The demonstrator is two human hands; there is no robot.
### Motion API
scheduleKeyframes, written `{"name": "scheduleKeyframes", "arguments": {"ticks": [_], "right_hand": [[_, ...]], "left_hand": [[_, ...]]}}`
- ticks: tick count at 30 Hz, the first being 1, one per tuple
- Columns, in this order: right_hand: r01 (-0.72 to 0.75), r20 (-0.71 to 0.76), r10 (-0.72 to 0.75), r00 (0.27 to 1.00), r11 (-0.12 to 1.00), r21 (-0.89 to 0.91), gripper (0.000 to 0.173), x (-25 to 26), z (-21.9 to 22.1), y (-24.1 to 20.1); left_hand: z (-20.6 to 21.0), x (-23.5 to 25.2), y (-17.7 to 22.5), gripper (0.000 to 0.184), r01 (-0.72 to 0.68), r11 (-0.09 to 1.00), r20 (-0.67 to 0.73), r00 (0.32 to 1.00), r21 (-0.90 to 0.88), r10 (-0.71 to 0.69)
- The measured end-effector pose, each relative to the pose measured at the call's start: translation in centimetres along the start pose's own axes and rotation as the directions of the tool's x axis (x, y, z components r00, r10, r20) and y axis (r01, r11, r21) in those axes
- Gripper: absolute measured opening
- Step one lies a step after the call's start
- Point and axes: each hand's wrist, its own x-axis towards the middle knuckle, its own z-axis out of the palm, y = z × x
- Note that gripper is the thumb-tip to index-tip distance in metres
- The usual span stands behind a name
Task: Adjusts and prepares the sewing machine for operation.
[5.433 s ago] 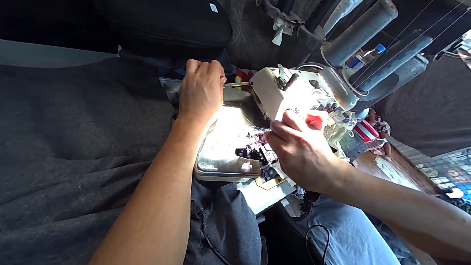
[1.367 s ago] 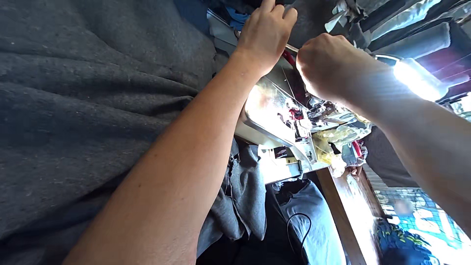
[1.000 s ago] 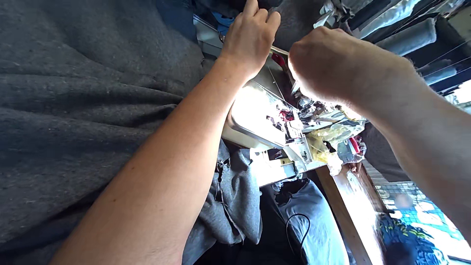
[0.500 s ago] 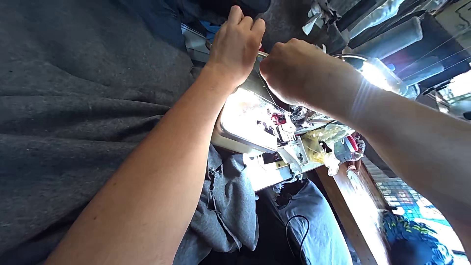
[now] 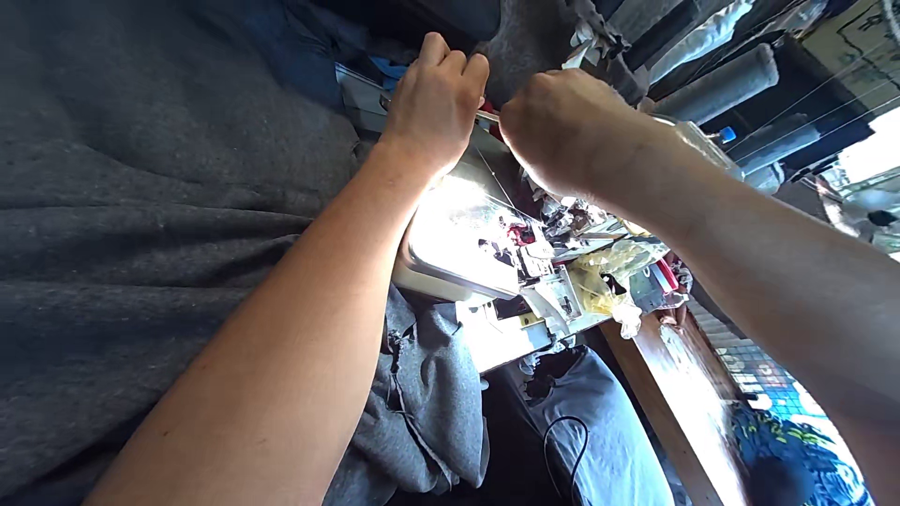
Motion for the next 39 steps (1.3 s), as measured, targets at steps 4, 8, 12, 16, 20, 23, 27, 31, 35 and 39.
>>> {"name": "scheduleKeyframes", "arguments": {"ticks": [4, 8, 12, 16, 20, 23, 27, 31, 35, 39], "right_hand": [[0.019, 0.017, -0.019, 1.000, 1.000, 0.017, 0.005, 0.4, 0.6, 0.0], [0.035, 0.023, -0.036, 0.999, 0.998, 0.050, 0.005, 0.3, 0.6, 0.0], [0.008, 0.088, -0.014, 0.996, 0.998, 0.064, 0.004, 0.1, 0.1, -0.1], [0.016, 0.029, -0.018, 0.999, 0.997, 0.078, 0.009, -0.2, 0.8, 0.5], [0.013, -0.022, -0.011, 1.000, 0.998, 0.066, 0.006, -0.4, 0.7, 1.1], [0.001, -0.030, 0.000, 1.000, 0.998, 0.056, 0.003, -0.1, 1.0, 0.9], [0.016, -0.055, -0.012, 0.998, 0.997, 0.073, 0.006, 0.5, 1.9, 0.7], [0.034, -0.039, -0.030, 0.999, 0.993, 0.111, 0.010, 0.0, 1.6, 0.7], [0.015, 0.006, -0.016, 1.000, 0.995, 0.102, 0.005, -0.9, 0.5, 1.1], [0.007, -0.028, -0.003, 1.000, 0.990, 0.144, 0.007, -0.8, 0.6, 1.6]], "left_hand": [[-0.2, 0.0, 0.0, 0.015, 0.005, 1.000, 0.029, 1.000, -0.004, -0.005], [-0.1, 0.0, 0.0, 0.015, 0.002, 1.000, 0.035, 0.999, 0.000, -0.002], [-0.1, 0.0, -0.1, 0.020, -0.005, 1.000, 0.032, 0.999, -0.004, 0.005], [-0.2, 0.0, 0.0, 0.021, -0.004, 1.000, 0.040, 0.999, -0.007, 0.005], [-0.3, 0.0, 0.1, 0.020, 0.009, 1.000, 0.043, 0.999, -0.009, -0.009], [-0.4, 0.0, 0.1, 0.020, 0.014, 1.000, 0.052, 0.999, -0.009, -0.013], [-0.2, 0.0, 0.0, 0.020, 0.011, 1.000, 0.039, 0.999, -0.014, -0.011], [-0.3, 0.0, 0.1, 0.021, 0.015, 1.000, 0.052, 0.999, -0.011, -0.015], [-0.4, 0.1, 0.2, 0.020, 0.017, 1.000, 0.057, 0.998, -0.009, -0.017], [-0.5, 0.0, 0.3, 0.019, 0.030, 0.999, 0.057, 0.998, -0.017, -0.029]]}}
